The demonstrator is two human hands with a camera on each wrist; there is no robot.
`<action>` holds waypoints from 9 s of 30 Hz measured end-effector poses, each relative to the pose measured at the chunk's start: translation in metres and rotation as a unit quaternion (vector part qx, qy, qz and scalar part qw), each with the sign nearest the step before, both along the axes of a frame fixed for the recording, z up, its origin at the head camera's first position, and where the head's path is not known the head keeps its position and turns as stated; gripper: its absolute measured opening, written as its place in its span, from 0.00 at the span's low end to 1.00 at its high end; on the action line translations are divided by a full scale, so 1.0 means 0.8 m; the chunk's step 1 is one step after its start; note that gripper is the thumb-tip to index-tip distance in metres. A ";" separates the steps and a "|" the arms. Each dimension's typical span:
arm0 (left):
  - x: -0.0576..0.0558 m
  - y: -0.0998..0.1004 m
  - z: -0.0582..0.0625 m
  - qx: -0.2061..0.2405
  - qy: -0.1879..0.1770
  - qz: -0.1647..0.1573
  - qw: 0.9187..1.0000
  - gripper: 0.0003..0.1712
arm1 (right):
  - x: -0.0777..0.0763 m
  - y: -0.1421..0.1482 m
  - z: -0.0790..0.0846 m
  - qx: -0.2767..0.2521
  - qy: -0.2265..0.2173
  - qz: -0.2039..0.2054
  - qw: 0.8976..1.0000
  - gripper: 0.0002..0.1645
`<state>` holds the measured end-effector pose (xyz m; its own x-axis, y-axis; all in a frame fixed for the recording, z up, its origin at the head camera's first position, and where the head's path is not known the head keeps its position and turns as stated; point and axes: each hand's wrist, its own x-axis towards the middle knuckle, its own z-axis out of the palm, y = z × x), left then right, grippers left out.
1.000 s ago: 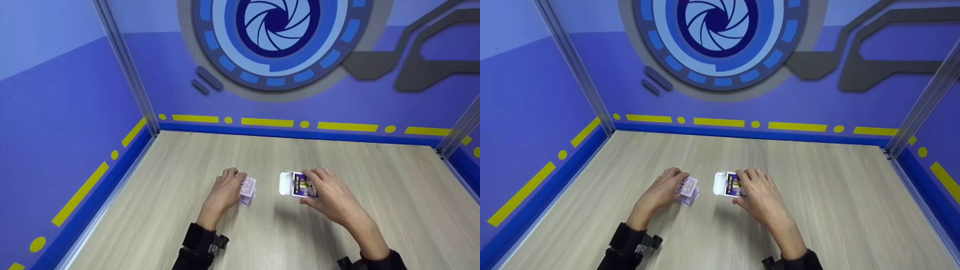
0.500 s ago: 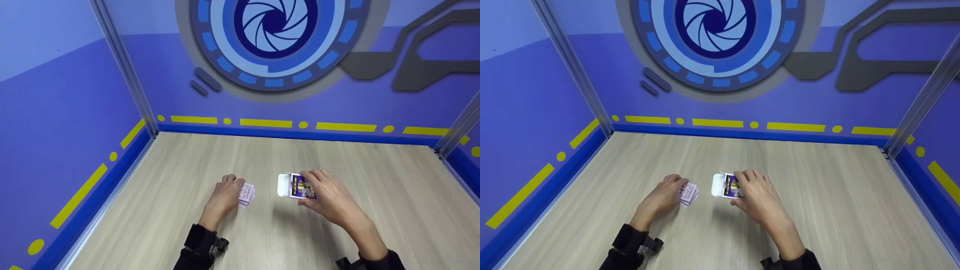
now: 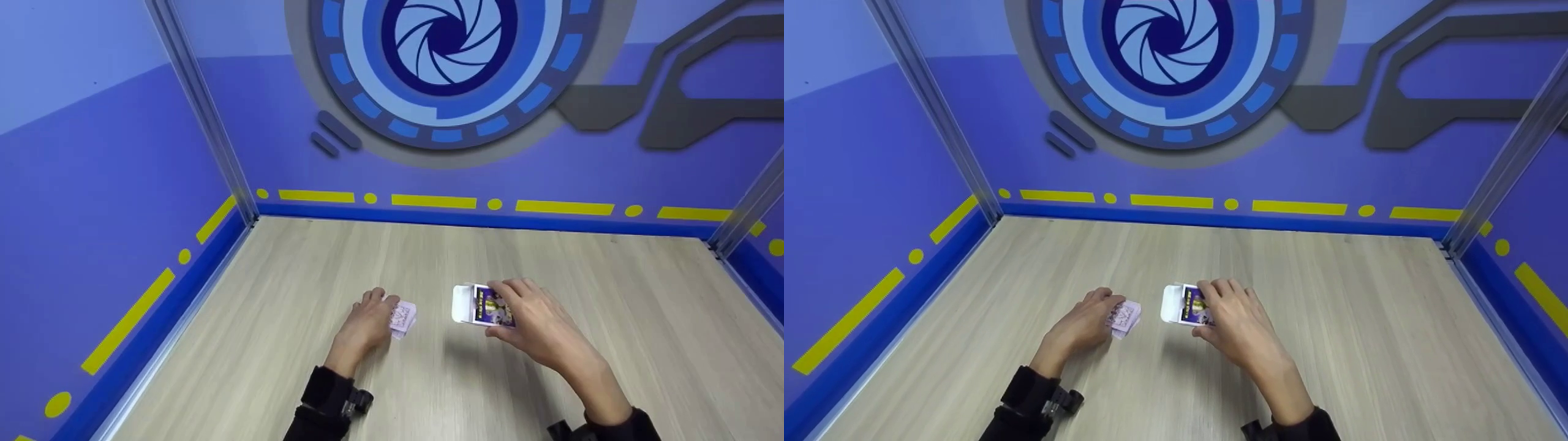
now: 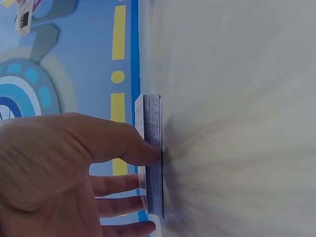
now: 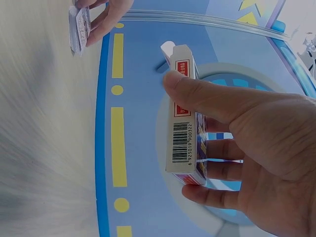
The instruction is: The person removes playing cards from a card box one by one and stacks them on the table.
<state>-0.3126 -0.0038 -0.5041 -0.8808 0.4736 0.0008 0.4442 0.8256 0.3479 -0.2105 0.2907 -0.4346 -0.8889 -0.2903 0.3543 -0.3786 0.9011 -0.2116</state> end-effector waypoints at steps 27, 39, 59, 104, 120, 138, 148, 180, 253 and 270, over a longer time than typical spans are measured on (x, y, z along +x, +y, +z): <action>-0.003 0.001 -0.001 0.006 -0.029 0.012 0.999 0.36 | 0.000 -0.001 0.000 0.006 0.006 0.007 1.000 0.44; 0.006 0.016 0.040 0.119 0.115 0.018 0.986 0.25 | -0.004 -0.001 0.001 0.002 0.013 0.006 1.000 0.45; 0.068 0.095 0.056 0.391 0.068 -0.065 0.916 0.09 | -0.003 -0.019 -0.009 0.000 0.072 0.022 0.997 0.47; 0.059 0.083 0.067 0.462 -0.041 -0.017 0.885 0.15 | -0.004 -0.020 -0.006 -0.003 0.043 0.001 0.999 0.45; 0.051 0.051 0.078 0.261 0.036 -0.048 0.964 0.27 | -0.003 -0.015 -0.004 -0.010 0.031 -0.010 0.999 0.45; 0.049 0.044 0.076 0.094 0.193 -0.116 0.970 0.40 | -0.003 -0.016 -0.005 -0.011 0.015 -0.005 1.000 0.45; 0.036 0.020 0.081 0.113 0.219 -0.078 0.966 0.34 | -0.002 -0.009 -0.003 -0.014 0.017 -0.012 1.000 0.45; -0.006 -0.008 0.012 0.054 0.005 0.014 0.998 0.33 | -0.002 -0.011 -0.005 0.003 0.011 0.006 1.000 0.44; 0.069 0.092 0.067 0.427 0.026 -0.076 0.901 0.10 | 0.000 -0.017 0.000 -0.022 0.076 0.015 0.997 0.47; 0.064 0.083 0.075 0.455 -0.077 -0.061 0.885 0.17 | 0.002 -0.024 0.004 -0.003 0.117 0.049 0.992 0.46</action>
